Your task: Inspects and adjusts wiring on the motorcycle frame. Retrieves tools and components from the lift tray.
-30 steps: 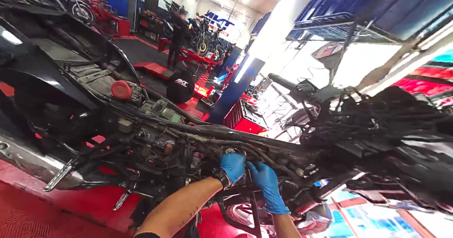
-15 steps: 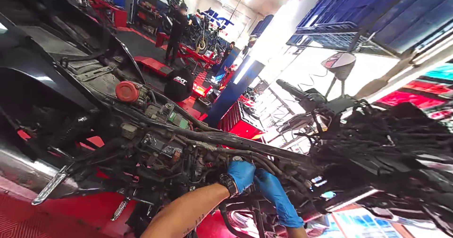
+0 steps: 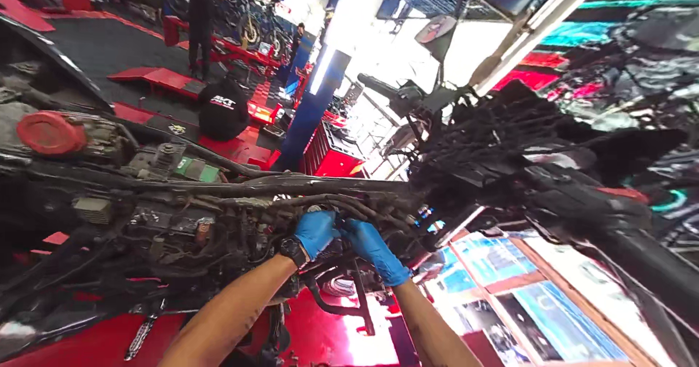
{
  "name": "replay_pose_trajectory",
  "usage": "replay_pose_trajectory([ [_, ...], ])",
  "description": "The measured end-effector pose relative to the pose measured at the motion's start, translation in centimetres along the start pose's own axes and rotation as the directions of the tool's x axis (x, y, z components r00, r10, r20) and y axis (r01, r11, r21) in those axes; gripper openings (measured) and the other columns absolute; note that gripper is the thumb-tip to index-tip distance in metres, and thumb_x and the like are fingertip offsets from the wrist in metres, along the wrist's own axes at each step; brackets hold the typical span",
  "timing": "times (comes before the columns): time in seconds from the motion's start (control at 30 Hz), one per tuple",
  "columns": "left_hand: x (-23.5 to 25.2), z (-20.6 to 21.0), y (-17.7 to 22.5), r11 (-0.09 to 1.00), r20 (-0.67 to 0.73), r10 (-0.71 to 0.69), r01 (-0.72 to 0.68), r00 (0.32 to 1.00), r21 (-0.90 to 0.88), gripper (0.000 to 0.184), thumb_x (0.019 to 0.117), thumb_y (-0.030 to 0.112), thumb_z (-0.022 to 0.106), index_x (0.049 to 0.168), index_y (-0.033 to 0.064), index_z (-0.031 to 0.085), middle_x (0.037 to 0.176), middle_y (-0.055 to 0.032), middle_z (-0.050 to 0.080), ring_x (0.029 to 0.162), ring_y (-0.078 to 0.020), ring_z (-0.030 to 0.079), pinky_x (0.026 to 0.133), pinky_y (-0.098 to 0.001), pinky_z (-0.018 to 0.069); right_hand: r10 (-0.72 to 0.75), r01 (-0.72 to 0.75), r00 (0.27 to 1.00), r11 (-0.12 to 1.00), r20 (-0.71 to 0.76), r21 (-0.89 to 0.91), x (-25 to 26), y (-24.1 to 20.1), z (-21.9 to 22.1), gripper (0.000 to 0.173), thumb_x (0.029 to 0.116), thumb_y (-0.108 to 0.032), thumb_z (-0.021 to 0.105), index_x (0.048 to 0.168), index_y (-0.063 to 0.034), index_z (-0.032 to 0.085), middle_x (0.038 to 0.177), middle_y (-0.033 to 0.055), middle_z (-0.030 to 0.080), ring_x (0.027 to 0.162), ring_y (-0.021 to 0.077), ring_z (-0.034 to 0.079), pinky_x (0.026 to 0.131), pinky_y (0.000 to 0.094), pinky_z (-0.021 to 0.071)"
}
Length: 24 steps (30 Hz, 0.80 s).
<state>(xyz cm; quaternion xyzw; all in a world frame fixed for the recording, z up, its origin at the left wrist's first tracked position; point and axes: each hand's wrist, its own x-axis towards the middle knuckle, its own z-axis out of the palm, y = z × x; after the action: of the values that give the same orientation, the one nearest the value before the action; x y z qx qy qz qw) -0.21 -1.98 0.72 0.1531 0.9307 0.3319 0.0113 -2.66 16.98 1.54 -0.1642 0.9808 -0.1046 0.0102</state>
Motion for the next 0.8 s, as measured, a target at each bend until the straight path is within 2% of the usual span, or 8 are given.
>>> replay_pose_trajectory([
  [0.03,-0.1,0.0,-0.3,1.0,0.009,-0.006,0.006,1.0,-0.013,0.053,0.0942,0.041,0.072,0.134,0.0074,0.064,0.123,-0.0201,0.07,0.117,-0.0396,0.066,0.099,-0.0631,0.0502,-0.04,0.04,0.999,0.999,-0.005,0.036,-0.1,0.2,-0.1,0.025,0.0968,-0.015,0.062,0.116,0.0002,0.071,0.107,0.0198,0.073,0.104,0.0345,0.071,0.096,0.0561,0.0535],
  [0.1,-0.2,0.0,-0.9,0.999,0.015,-0.016,0.017,1.0,-0.044,0.057,0.0911,0.043,0.075,0.137,0.011,0.064,0.125,-0.0189,0.07,0.119,-0.0389,0.065,0.102,-0.063,0.0489,-0.041,0.04,0.999,0.994,0.006,0.103,0.0,0.3,-0.6,0.031,0.0968,-0.023,0.068,0.118,-0.0007,0.072,0.11,0.0177,0.074,0.105,0.0304,0.071,0.098,0.0522,0.0541],
  [0.2,-0.3,0.3,-1.6,0.996,0.014,-0.027,0.028,1.0,-0.079,0.059,0.091,0.042,0.075,0.142,0.0138,0.061,0.127,-0.0189,0.069,0.119,-0.0393,0.065,0.102,-0.0632,0.0484,0.055,-0.055,0.998,0.998,0.013,-0.023,0.7,-0.6,-0.4,0.046,0.0986,-0.044,0.064,0.103,0.0016,0.071,0.099,0.0228,0.071,0.099,0.0399,0.069,0.089,0.0615,0.052],
  [0.37,-0.3,0.3,-1.8,0.995,0.017,-0.038,0.04,0.999,-0.092,0.056,0.0936,0.04,0.072,0.142,0.0145,0.06,0.129,-0.0172,0.069,0.122,-0.0368,0.064,0.105,-0.0594,0.0473,-0.009,0.009,1.0,1.0,0.017,0.002,1.0,-0.6,-0.4,0.029,0.0995,-0.025,0.063,0.112,-0.0008,0.073,0.106,0.0195,0.073,0.104,0.0347,0.07,0.096,0.0562,0.0521],
  [0.53,0.0,0.4,-1.8,0.992,-0.002,-0.034,0.034,0.999,-0.125,0.048,0.099,0.042,0.064,0.139,0.015,0.063,0.128,-0.0151,0.069,0.123,-0.0341,0.064,0.106,-0.0577,0.0477,0.113,-0.103,0.992,0.985,0.06,-0.141,1.2,-1.2,-0.5,0.047,0.1046,-0.042,0.052,0.097,0.0008,0.071,0.098,0.0228,0.07,0.099,0.0408,0.068,0.087,0.0615,0.0508],
  [0.63,0.3,0.4,-1.7,0.992,-0.005,-0.008,0.007,1.0,-0.123,0.043,0.1023,0.039,0.059,0.138,0.0157,0.064,0.129,-0.0134,0.07,0.123,-0.0324,0.064,0.106,-0.0565,0.0478,0.033,-0.025,0.996,0.996,0.082,-0.088,1.2,-0.9,-0.6,0.033,0.1027,-0.029,0.058,0.11,-0.0003,0.072,0.105,0.0213,0.072,0.103,0.0378,0.069,0.094,0.0587,0.0512],
  [0.7,0.5,0.3,-1.8,0.993,-0.004,0.013,-0.013,1.0,-0.114,0.039,0.1031,0.034,0.057,0.136,0.0164,0.066,0.129,-0.0122,0.07,0.124,-0.0313,0.064,0.107,-0.0559,0.0474,-0.009,0.011,0.998,1.0,0.067,-0.03,1.2,-0.2,-0.9,0.034,0.1019,-0.03,0.06,0.114,-0.0012,0.073,0.106,0.0195,0.073,0.103,0.0348,0.07,0.095,0.0563,0.0525],
  [0.8,0.5,0.1,-1.3,0.997,0.017,0.007,-0.005,1.0,-0.072,0.034,0.1035,0.03,0.055,0.131,0.0166,0.07,0.126,-0.0123,0.071,0.123,-0.0315,0.064,0.105,-0.0564,0.0481,0.045,-0.034,0.995,0.991,0.088,-0.126,1.2,-0.4,-0.8,0.047,0.1042,-0.043,0.053,0.097,0.0002,0.071,0.095,0.0213,0.07,0.096,0.0392,0.068,0.087,0.0606,0.051],
])
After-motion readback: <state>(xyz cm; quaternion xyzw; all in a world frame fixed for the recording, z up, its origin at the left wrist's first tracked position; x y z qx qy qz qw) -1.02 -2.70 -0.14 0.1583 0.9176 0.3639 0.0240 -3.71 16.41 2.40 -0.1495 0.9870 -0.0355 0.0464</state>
